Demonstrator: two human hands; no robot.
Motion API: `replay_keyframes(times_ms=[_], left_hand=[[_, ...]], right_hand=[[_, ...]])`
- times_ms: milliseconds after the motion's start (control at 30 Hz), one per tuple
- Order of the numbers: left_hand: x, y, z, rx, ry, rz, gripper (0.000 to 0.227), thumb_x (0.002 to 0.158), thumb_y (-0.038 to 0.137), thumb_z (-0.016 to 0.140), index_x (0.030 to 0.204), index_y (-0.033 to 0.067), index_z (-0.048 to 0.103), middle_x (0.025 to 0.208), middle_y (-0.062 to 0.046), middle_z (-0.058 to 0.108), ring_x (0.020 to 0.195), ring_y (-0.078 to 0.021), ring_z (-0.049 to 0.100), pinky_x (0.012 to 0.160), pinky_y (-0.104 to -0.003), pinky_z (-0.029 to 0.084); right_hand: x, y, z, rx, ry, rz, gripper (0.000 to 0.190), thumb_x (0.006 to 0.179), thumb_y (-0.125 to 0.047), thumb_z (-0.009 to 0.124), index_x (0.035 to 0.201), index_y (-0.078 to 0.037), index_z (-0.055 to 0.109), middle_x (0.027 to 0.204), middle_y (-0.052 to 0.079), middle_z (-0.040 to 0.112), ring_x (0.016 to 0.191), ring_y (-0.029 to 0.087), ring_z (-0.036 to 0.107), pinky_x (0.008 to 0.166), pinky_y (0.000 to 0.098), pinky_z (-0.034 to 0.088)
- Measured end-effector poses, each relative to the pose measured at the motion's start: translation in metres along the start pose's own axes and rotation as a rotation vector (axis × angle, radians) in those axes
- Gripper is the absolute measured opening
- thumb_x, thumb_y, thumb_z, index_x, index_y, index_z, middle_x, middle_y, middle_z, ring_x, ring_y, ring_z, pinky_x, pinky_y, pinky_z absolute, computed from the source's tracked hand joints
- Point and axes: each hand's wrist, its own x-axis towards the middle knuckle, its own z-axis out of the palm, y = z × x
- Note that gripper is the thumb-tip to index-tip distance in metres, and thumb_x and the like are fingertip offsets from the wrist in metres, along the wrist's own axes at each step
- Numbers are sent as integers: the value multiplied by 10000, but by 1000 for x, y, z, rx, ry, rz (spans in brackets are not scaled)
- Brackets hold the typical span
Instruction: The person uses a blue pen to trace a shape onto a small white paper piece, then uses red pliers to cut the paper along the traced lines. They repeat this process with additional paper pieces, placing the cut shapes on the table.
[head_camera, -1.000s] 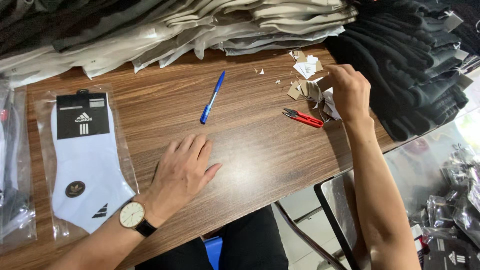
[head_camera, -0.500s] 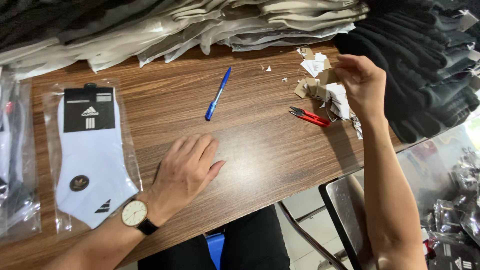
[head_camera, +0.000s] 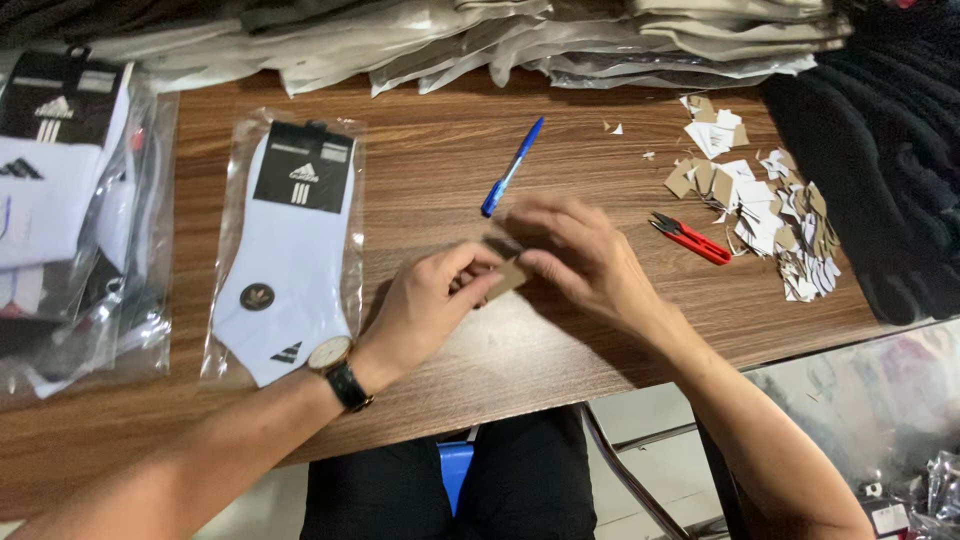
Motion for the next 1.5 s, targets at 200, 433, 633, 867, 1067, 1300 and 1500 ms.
replay_keyframes(times_ms=[200, 433, 633, 867, 1067, 1300, 1500], left_hand=[[15, -14, -11, 161, 98, -75, 114, 1003, 195, 646, 1066, 101, 652, 924, -52, 738, 778, -125, 715, 644, -258, 608], [33, -27, -43, 245, 297, -25, 226, 1027, 154, 624, 1231, 56, 624, 954, -77, 751, 781, -149, 733, 621, -272, 599], [30, -29, -35, 202, 285, 74, 251, 986, 138, 662, 1220, 50, 637, 1026, -108, 745, 804, -151, 749, 610, -231, 617], [26, -31, -26, 176, 242, 59, 102, 981, 139, 706, 995, 72, 630, 896, -54, 732, 730, -123, 699, 589, -215, 586], [19, -30, -15, 334, 208, 442, 119, 955, 112, 694, 983, 61, 589, 915, -33, 665, 808, -122, 665, 629, -227, 568], [14, -18, -8, 758, 295, 820, 251, 987, 195, 771, 895, 67, 576, 900, -55, 609, 752, -136, 576, 614, -299, 499], [8, -2, -23, 533, 190, 638, 181, 928, 79, 737, 973, 45, 565, 1061, -66, 592, 971, -171, 637, 802, -309, 581]], right_hand=[[36, 30, 28, -467, -164, -155, 484, 1042, -320, 534, 1457, -73, 572, 1548, 186, 478, 1419, 399, 457, 1113, 517, 393], [17, 72, 2, -346, -197, 95, 545, 1081, -357, 495, 1462, 32, 519, 1559, 249, 437, 1421, 406, 436, 1157, 501, 382], [-45, 74, -51, -464, -51, 549, 436, 1052, -331, 539, 1333, -12, 637, 1368, 229, 596, 1115, 359, 623, 966, 476, 518], [-111, 83, -65, -849, -70, 521, 313, 1083, -304, 596, 1179, -7, 626, 1062, 199, 639, 928, 313, 590, 833, 460, 513], [-97, 59, -53, -206, 182, 465, 222, 1131, -225, 486, 1148, -4, 470, 950, 116, 615, 788, 204, 585, 684, 375, 515], [-40, 5, 16, 638, 149, 812, 157, 1003, -153, 593, 1063, -15, 638, 822, -2, 590, 678, 93, 531, 573, 273, 477], [-4, 8, 48, 798, 66, 573, 165, 952, -121, 748, 1044, -5, 676, 822, 2, 670, 694, 63, 567, 603, 223, 477]])
